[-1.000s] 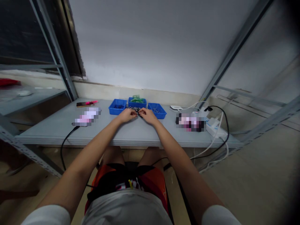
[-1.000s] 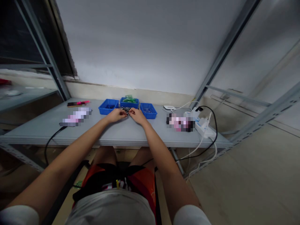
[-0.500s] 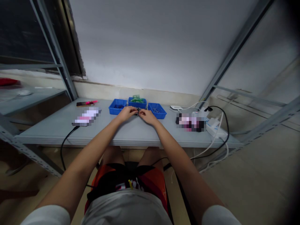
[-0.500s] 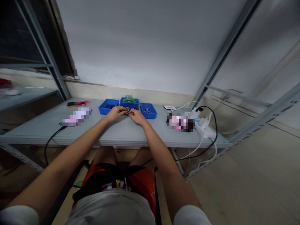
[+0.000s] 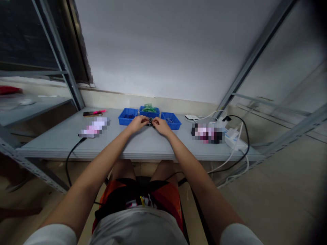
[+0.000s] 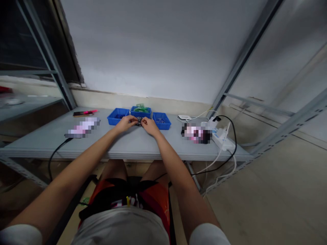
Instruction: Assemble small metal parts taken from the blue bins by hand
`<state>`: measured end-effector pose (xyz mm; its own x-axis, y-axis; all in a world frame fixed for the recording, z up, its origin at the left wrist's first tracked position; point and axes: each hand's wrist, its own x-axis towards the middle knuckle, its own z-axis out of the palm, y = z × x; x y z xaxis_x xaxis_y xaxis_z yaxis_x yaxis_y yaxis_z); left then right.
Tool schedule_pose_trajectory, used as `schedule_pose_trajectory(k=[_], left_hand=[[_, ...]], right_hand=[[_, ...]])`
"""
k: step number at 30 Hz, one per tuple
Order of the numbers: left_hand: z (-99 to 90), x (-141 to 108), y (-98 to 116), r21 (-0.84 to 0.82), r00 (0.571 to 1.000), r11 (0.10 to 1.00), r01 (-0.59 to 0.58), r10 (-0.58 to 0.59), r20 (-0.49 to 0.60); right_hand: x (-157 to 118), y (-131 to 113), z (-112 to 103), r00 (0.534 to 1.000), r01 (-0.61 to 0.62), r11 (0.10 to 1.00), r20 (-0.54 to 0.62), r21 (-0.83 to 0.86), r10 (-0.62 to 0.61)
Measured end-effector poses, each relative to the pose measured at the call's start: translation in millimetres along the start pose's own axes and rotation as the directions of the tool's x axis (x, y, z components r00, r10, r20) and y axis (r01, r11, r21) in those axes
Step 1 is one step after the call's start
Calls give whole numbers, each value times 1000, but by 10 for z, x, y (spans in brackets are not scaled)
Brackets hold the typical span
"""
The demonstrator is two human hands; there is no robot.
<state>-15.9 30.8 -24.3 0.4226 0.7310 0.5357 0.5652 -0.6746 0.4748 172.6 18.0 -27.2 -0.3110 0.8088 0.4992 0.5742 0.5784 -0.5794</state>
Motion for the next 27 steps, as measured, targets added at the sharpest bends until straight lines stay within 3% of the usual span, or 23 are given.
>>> schedule_pose_trajectory(k=[5, 8, 14, 19, 27], left_hand=[[54, -9, -50, -33, 986, 997, -65, 69, 154], [62, -18, -51, -58, 980, 996, -60, 70, 188], [33, -11, -38, -48, 992, 998, -37, 43, 116], [17, 9, -30, 2, 1000, 1000, -7, 7, 2], [17, 7, -19, -1, 997, 998, -67, 67, 29]], right_hand=[[-20, -86, 0, 997, 72, 996, 26, 46, -73], [-26, -103, -3, 996, 78, 996, 40, 34, -79], [-16, -42, -20, 1000, 25, 1000, 0, -7, -25], [-27, -17, 7, 995, 17, 997, 98, -75, -10], [-32, -5, 9, 989, 45, 996, 144, -74, -34]])
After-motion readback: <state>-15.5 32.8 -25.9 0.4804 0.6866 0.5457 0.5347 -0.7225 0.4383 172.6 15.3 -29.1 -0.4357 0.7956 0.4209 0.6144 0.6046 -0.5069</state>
